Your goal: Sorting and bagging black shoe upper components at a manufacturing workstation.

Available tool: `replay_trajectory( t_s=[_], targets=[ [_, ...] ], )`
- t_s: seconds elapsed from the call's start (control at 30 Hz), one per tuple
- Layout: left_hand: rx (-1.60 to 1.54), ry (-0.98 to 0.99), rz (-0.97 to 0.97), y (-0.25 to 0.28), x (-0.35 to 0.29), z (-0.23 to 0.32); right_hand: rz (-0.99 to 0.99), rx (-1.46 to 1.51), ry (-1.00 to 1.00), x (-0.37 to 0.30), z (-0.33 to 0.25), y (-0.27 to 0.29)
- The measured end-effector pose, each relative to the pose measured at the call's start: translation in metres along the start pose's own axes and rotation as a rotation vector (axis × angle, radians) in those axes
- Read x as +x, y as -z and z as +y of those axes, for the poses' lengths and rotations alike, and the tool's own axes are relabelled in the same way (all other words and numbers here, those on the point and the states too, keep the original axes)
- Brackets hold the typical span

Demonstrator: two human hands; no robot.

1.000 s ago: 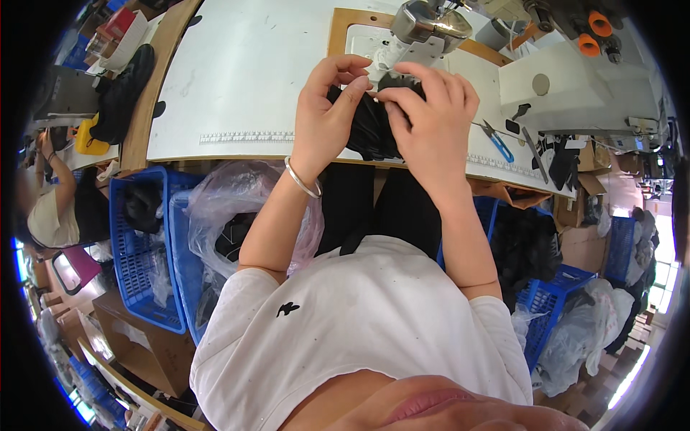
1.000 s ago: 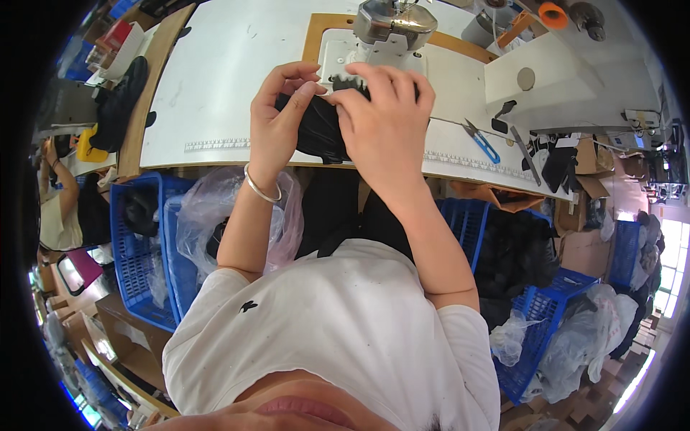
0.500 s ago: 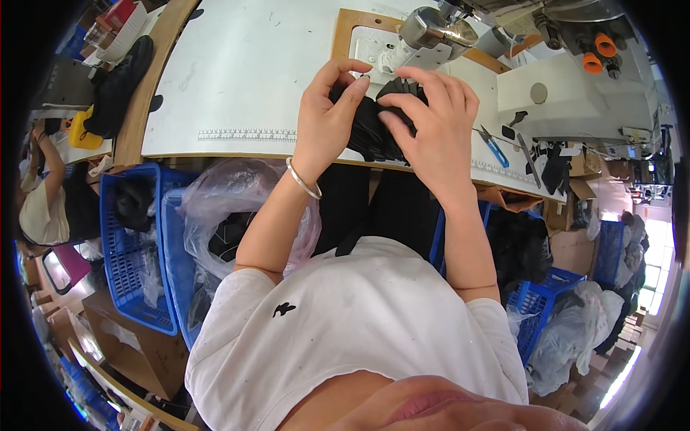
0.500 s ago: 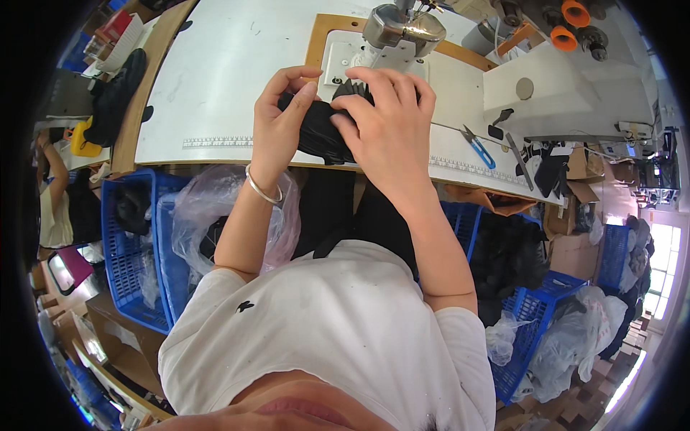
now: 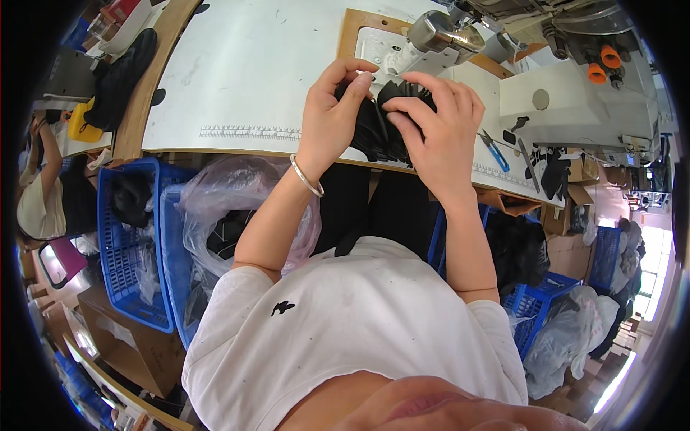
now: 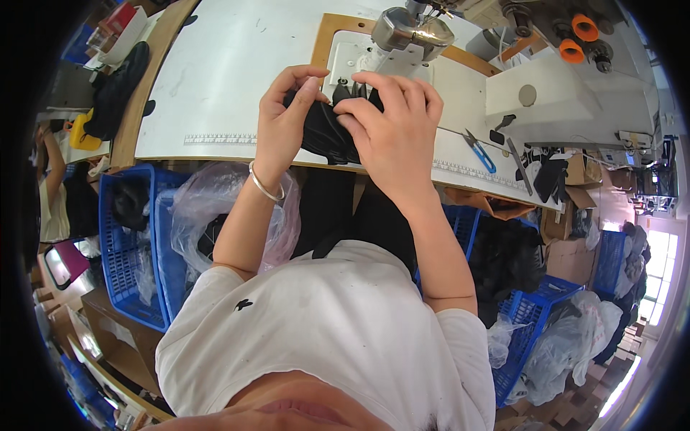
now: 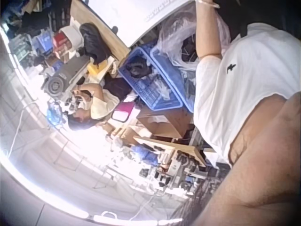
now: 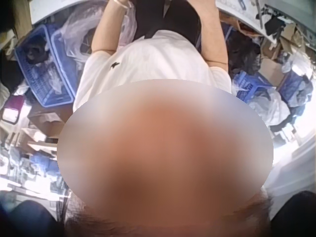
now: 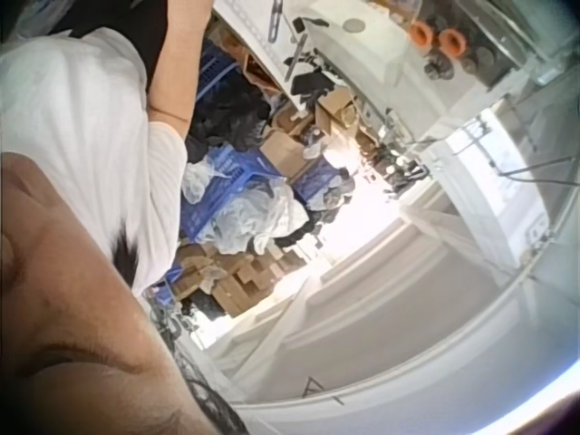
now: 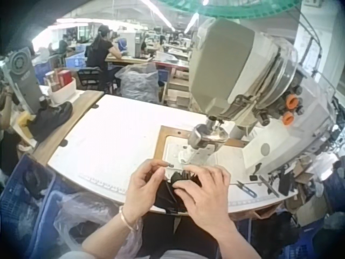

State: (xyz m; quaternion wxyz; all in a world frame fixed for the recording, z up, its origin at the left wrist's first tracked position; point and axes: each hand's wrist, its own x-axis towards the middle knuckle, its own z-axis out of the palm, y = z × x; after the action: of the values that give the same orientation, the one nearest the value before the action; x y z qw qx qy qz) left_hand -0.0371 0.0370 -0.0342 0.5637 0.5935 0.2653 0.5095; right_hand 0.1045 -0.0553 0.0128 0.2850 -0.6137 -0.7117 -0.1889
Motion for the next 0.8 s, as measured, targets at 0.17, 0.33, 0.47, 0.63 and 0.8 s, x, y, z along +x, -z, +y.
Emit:
replay_trajectory(
  t_s=[0.17,0.33,0.47,0.63,0.8],
  targets=[
    [-0.022,-0.001,0.016,-0.002,0.001,-0.002,-0.038,0.024,-0.051,0.000,-0.005,0.005],
    [-0.033,0.045,0.024,-0.002,0.001,0.003,-0.020,-0.012,-0.092,-0.001,-0.004,0.000],
    [-0.051,0.049,0.025,-0.002,0.001,0.003,-0.021,-0.004,-0.019,0.000,-0.014,0.005],
    [-0.066,0.010,0.033,-0.001,0.002,0.000,-0.020,-0.004,-0.042,-0.002,-0.010,-0.001],
    [-0.083,0.023,0.035,0.000,0.001,-0.001,0.050,-0.084,0.001,-0.003,-0.010,-0.010]
  ],
)
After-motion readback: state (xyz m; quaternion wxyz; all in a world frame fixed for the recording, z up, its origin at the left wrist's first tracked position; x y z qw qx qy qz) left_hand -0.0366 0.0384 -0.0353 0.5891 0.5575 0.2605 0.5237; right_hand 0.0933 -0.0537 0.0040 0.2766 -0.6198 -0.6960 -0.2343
